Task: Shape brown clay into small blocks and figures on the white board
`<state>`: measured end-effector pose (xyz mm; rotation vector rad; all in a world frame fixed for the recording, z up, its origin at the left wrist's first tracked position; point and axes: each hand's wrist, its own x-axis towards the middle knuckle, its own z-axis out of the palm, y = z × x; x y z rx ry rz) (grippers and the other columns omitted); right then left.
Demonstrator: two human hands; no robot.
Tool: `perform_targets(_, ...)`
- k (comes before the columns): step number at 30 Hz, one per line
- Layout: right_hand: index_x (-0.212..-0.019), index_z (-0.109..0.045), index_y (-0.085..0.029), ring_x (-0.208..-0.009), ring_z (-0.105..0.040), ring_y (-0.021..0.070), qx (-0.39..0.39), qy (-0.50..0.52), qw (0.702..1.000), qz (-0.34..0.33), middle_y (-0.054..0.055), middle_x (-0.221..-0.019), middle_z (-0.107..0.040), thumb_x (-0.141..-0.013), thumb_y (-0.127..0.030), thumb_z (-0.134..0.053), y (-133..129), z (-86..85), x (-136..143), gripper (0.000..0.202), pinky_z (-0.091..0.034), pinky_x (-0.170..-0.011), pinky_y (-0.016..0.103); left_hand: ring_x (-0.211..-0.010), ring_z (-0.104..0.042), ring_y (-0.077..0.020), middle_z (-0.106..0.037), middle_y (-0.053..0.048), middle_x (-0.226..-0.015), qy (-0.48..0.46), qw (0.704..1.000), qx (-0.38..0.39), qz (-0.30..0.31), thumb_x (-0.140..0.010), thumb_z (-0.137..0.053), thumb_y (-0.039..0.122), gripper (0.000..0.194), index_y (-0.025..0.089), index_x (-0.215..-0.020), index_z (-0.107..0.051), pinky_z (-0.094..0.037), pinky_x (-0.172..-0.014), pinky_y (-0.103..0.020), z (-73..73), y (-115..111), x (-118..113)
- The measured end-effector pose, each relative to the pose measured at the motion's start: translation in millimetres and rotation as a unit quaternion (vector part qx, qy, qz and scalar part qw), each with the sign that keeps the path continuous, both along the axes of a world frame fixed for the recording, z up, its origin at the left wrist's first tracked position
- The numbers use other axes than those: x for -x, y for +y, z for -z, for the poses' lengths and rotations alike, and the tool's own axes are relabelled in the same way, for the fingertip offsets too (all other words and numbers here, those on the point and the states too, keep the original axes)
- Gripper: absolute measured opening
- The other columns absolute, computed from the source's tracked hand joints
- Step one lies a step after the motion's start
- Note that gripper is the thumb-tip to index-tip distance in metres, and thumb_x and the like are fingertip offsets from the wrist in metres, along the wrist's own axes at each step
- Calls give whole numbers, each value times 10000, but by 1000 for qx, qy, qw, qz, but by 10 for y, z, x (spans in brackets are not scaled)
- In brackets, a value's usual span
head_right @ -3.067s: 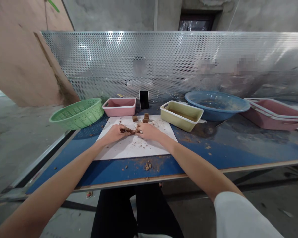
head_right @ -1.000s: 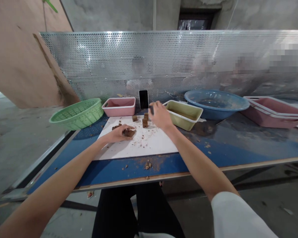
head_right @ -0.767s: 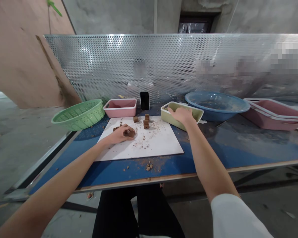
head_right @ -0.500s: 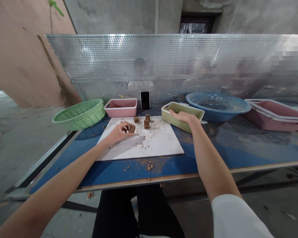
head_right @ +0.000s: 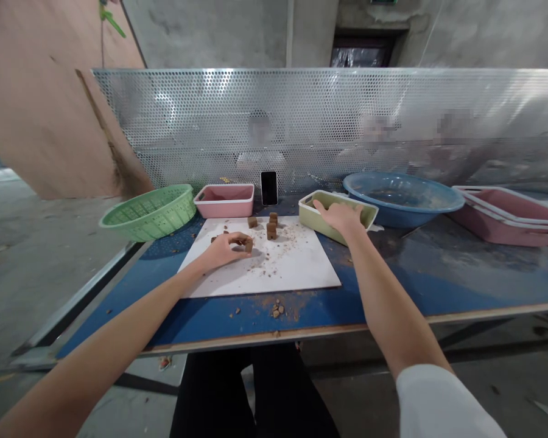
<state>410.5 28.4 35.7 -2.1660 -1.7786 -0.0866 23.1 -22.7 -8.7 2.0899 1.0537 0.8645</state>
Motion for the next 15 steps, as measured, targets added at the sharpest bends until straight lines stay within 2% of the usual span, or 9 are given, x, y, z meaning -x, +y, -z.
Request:
perform_targets(2,-981,-790,-56,-1272,-534,499,-58,-7,998,-28,318,-1235,-640,-1048,-664,-309,-55,-58,167,778,-229,-1108,770,-917,-718,-238,-796,-103,-1082,36,999,1,-25,-671,-906,425,481,180,-1068,-787,-578,-835,-353,3,10,5)
perform_targets(5,-1021,-800,-148,-1214,-579,385,-165,39,964,-206,199,-1174,-661,-1084,-523,-352,-183,-43,533,587,-301,-1126,643,-846,-717,-240,-812,-101,-1009,73,997,-13,-37,-651,-921,452,483,180,-1036,-813,-559,-775,-349,22,44,20)
perform_targets(7,-1044,-797,-202,-1106,-618,311,-164,84,922,-339,141,-1106,-672,-1094,-480,-377,-286,52,803,506,-360,-1095,556,-858,-727,-245,-819,-96,-983,72,997,-13,-31,-655,-920,448,462,181,-1018,-822,-555,-781,-345,41,70,29)
perform_targets(9,-1003,-795,-222,-1029,-618,273,-131,95,881,-444,113,-1067,-681,-1083,-455,-447,-375,191,1042,427,-390,-1051,514,-858,-733,-244,-823,-90,-953,60,998,3,-24,-658,-916,441,434,177,-990,-827,-555,-780,-339,57,88,30)
perform_targets(11,-991,-790,-233,-1034,-609,268,-110,109,860,-485,107,-1071,-688,-1085,-417,-452,-430,330,1224,397,-405,-1020,492,-834,-730,-235,-822,-85,-919,54,998,20,-20,-664,-909,440,409,172,-963,-832,-551,-762,-328,61,91,25)
perform_targets(15,-981,-775,-233,-1032,-595,273,-68,97,860,-496,115,-1069,-691,-1081,-373,-457,-460,486,1411,362,-396,-1006,496,-777,-704,-208,-817,-74,-881,59,998,24,-20,-689,-892,427,372,175,-958,-844,-520,-702,-297,25,54,12)
